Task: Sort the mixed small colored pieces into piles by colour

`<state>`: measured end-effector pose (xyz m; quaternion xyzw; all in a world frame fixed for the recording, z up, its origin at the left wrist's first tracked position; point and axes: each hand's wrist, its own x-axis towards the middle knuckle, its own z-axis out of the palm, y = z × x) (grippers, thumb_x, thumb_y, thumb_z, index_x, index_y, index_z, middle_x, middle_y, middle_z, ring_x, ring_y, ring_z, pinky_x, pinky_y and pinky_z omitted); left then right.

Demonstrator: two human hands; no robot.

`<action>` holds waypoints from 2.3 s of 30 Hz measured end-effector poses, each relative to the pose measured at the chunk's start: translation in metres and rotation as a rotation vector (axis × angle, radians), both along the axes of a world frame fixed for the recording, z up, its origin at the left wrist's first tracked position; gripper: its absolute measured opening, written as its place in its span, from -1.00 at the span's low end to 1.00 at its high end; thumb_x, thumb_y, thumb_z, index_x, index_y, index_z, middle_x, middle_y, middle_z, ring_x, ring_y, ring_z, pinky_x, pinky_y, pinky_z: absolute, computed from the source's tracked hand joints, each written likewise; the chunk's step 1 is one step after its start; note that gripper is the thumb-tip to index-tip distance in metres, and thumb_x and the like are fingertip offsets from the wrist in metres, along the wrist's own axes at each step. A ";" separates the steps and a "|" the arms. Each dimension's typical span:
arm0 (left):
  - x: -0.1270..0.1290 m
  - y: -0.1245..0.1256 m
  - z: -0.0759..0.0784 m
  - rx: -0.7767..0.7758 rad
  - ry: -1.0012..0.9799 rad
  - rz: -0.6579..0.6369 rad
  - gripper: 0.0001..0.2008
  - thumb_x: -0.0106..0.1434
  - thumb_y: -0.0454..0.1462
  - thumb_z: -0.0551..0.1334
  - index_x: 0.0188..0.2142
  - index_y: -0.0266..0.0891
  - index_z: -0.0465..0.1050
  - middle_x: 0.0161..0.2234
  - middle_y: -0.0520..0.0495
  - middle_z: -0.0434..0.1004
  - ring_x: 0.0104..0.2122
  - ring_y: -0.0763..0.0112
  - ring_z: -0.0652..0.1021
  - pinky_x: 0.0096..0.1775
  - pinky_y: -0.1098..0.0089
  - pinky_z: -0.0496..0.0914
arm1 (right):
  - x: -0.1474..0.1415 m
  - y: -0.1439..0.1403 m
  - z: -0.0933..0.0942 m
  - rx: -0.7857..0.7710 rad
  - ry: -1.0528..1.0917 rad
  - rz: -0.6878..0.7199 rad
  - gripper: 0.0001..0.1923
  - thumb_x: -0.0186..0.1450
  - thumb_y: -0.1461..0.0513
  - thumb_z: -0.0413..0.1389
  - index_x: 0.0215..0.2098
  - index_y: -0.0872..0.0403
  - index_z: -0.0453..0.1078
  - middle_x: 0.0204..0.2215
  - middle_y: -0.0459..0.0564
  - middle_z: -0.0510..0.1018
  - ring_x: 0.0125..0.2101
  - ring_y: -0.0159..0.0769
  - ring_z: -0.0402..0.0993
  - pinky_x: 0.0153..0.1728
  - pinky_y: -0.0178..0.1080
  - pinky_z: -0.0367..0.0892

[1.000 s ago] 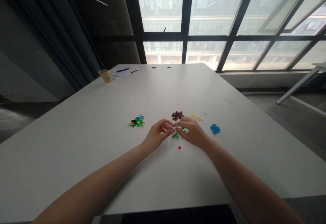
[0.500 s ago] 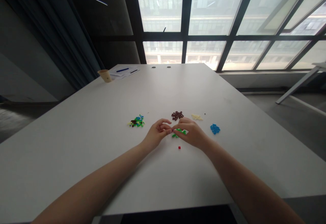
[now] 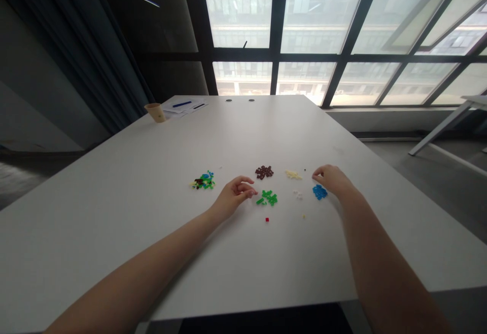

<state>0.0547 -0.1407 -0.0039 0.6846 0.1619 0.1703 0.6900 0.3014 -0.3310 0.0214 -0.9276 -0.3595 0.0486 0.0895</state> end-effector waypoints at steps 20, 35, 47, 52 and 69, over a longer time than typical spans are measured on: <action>-0.020 0.083 0.016 0.427 -0.061 0.476 -0.74 0.14 -0.14 0.09 -0.25 -0.26 0.32 -0.36 -0.10 0.50 -0.43 0.42 0.45 -0.32 0.37 0.33 | 0.004 -0.008 -0.008 -0.074 0.167 0.006 -0.73 0.06 0.41 0.03 -0.42 0.07 0.55 -0.52 0.02 0.55 -0.53 -0.41 0.41 -0.46 -0.39 0.22; -0.036 0.125 -0.016 1.044 0.356 0.394 -0.80 0.08 -0.32 0.13 -0.39 -0.15 0.55 -0.29 -0.15 0.48 -0.25 0.19 0.45 -0.17 0.24 0.31 | -0.020 0.006 0.004 0.159 0.048 0.057 -0.67 0.11 0.36 -0.06 -0.34 0.05 0.54 -0.66 -0.10 0.43 -0.67 -0.47 0.23 -0.59 -0.40 0.08; -0.027 0.103 0.002 0.737 0.241 0.410 -0.86 0.03 -0.20 0.22 -0.47 -0.20 0.51 -0.45 -0.10 0.51 -0.40 0.27 0.45 -0.27 0.29 0.30 | -0.036 0.012 0.012 0.252 0.043 0.127 -0.67 0.11 0.35 -0.06 -0.32 0.05 0.52 -0.54 -0.04 0.51 -0.53 -0.38 0.36 -0.46 -0.37 0.21; -0.011 0.057 0.017 0.115 0.126 0.273 -0.77 -0.04 -0.14 0.32 -0.46 -0.26 0.46 -0.40 -0.07 0.52 -0.45 0.48 0.43 -0.41 0.49 0.31 | -0.055 0.021 0.014 0.365 0.043 0.259 -0.69 0.12 0.37 -0.06 -0.33 0.05 0.50 -0.39 -0.04 0.55 -0.44 -0.37 0.40 -0.33 -0.34 0.26; 0.002 -0.029 -0.006 -0.933 0.060 -0.018 -0.78 0.03 -0.28 0.33 -0.29 -0.16 0.41 -0.34 0.04 0.53 -0.48 0.58 0.49 -0.48 0.55 0.36 | -0.093 0.047 0.005 0.499 0.048 0.558 -0.70 0.14 0.40 -0.05 -0.31 0.05 0.46 -0.36 -0.02 0.55 -0.30 -0.32 0.42 -0.21 -0.27 0.27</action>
